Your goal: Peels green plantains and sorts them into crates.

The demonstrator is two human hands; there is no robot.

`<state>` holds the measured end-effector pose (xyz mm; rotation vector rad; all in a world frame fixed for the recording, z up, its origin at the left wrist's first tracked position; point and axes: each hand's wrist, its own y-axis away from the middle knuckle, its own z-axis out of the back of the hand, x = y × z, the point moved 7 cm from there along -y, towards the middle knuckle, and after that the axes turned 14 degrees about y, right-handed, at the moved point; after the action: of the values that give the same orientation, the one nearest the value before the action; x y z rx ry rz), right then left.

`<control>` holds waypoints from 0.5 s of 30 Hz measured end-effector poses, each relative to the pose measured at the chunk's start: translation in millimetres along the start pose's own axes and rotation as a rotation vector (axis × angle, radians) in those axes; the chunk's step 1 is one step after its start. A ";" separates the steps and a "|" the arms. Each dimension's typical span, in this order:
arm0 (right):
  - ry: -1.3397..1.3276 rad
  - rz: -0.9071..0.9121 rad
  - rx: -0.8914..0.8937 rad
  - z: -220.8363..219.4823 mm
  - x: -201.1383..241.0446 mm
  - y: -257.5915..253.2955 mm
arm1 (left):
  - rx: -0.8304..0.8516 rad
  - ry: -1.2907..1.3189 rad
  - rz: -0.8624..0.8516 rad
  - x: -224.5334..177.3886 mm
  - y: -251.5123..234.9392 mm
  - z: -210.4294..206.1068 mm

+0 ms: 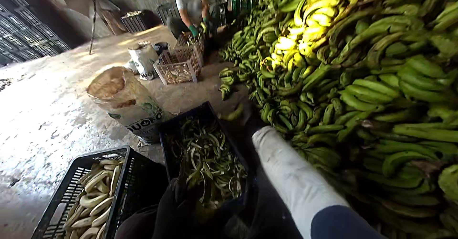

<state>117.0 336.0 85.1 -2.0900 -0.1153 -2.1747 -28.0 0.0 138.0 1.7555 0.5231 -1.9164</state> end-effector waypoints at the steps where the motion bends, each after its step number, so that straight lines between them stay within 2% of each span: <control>1: -0.184 -0.105 -0.070 16.6 1.4 -19.4 | 0.018 -0.020 -0.012 -3.9 4.3 8.0; 3: -0.296 -0.152 -0.061 37.3 16.4 -36.4 | 0.044 -0.096 -0.005 -6.3 -3.3 14.6; 5: -0.236 -0.036 0.066 35.7 25.8 -25.3 | 0.101 -0.337 0.026 -1.8 -26.2 15.5; 7: -0.123 0.092 0.101 28.0 19.9 3.9 | 0.125 -0.417 0.005 10.9 -47.2 8.7; 9: 0.076 -0.127 0.160 20.0 40.9 43.3 | 0.131 -0.243 -0.044 19.1 -56.3 -12.3; 10: 0.114 -0.099 0.181 8.6 51.5 50.7 | 0.151 -0.109 -0.062 23.7 -58.2 -26.2; 13: 0.015 0.151 0.290 -25.1 74.9 65.9 | 0.238 0.256 -0.003 42.8 -60.6 -62.4; 15: -0.077 0.236 0.302 -37.0 81.5 72.9 | 0.285 0.432 -0.001 35.9 -64.6 -76.6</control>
<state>87.7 255.8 162.7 -1.9107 -0.1814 -1.8170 -6.0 93.3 91.7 2.3755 0.4087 -1.6757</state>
